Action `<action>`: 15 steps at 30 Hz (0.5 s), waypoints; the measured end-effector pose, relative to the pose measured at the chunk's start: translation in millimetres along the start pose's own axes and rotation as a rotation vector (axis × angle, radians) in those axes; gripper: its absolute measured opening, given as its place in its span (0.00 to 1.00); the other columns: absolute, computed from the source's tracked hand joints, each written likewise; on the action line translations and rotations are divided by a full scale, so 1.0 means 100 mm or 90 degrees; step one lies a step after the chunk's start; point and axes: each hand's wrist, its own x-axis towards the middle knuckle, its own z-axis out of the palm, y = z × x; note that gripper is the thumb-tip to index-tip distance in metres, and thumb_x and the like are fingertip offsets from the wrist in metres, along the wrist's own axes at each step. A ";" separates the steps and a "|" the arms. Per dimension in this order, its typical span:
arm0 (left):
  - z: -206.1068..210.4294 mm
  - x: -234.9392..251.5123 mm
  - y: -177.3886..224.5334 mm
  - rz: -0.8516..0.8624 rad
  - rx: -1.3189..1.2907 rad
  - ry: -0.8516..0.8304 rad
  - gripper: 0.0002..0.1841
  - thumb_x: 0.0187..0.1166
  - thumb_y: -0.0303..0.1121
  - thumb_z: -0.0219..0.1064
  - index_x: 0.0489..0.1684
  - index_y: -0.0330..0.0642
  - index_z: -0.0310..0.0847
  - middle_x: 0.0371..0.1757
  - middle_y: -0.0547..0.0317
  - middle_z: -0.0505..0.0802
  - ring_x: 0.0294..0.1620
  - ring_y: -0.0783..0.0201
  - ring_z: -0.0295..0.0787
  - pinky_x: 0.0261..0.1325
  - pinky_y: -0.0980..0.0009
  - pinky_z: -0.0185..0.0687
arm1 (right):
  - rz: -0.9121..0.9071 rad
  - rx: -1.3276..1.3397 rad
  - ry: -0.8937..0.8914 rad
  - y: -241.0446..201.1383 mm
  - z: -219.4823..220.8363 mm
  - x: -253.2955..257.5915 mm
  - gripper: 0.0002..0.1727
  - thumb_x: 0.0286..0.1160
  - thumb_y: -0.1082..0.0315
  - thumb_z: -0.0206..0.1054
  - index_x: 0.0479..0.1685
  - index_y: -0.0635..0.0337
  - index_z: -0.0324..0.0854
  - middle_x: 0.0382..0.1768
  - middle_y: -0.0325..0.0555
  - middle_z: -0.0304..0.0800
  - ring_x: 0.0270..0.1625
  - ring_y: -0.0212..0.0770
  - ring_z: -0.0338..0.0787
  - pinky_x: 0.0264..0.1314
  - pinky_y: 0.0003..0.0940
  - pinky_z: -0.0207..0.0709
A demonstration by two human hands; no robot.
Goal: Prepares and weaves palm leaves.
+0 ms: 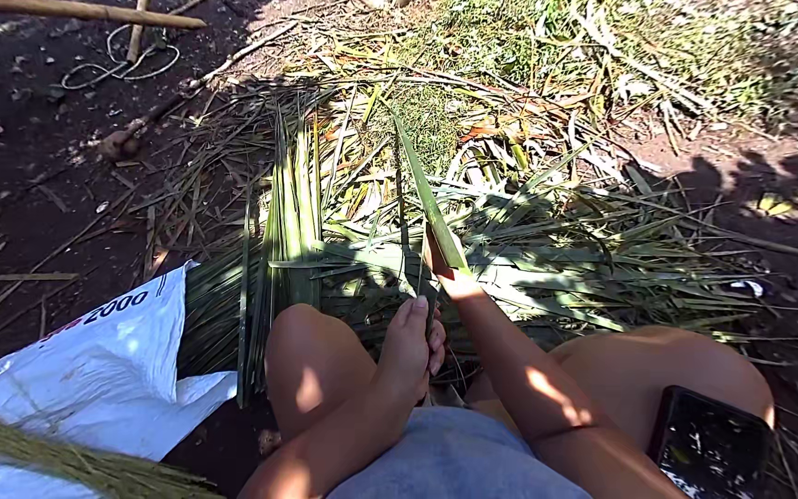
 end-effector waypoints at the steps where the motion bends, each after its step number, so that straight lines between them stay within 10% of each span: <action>1: -0.05 0.00 0.01 -0.005 0.011 0.000 0.16 0.97 0.39 0.41 0.47 0.38 0.70 0.16 0.67 0.72 0.08 0.78 0.63 0.11 0.85 0.63 | -0.005 0.033 -0.032 -0.08 -0.09 0.05 0.19 0.93 0.62 0.54 0.71 0.63 0.77 0.48 0.47 0.88 0.44 0.31 0.85 0.50 0.28 0.80; 4: -0.20 0.02 0.04 -0.015 0.066 0.013 0.17 0.97 0.40 0.41 0.50 0.36 0.71 0.18 0.63 0.78 0.12 0.73 0.74 0.16 0.82 0.72 | 0.111 0.380 -0.272 -0.27 -0.30 0.13 0.17 0.92 0.65 0.46 0.68 0.54 0.75 0.30 0.33 0.82 0.27 0.27 0.83 0.33 0.24 0.82; 8: -0.46 0.14 0.13 -0.067 0.197 0.010 0.15 0.95 0.36 0.49 0.56 0.36 0.79 0.37 0.57 0.87 0.26 0.70 0.83 0.27 0.78 0.80 | 0.206 0.490 -0.289 -0.42 -0.39 0.05 0.21 0.95 0.59 0.40 0.75 0.48 0.72 0.25 0.31 0.77 0.20 0.25 0.76 0.23 0.20 0.76; 11: -0.72 0.21 0.29 -0.057 0.253 -0.008 0.13 0.94 0.34 0.51 0.51 0.37 0.80 0.33 0.61 0.85 0.23 0.73 0.80 0.28 0.79 0.80 | 0.194 0.514 -0.339 -0.26 -0.48 0.20 0.16 0.94 0.59 0.41 0.47 0.47 0.76 0.19 0.27 0.77 0.16 0.20 0.74 0.19 0.16 0.71; 15: -1.02 0.12 0.59 -0.045 0.260 0.031 0.13 0.93 0.30 0.51 0.43 0.37 0.81 0.28 0.61 0.86 0.21 0.73 0.80 0.26 0.81 0.78 | 0.084 0.581 -0.297 -0.27 -0.77 0.44 0.22 0.88 0.70 0.41 0.73 0.45 0.71 0.27 0.27 0.81 0.15 0.20 0.70 0.15 0.14 0.64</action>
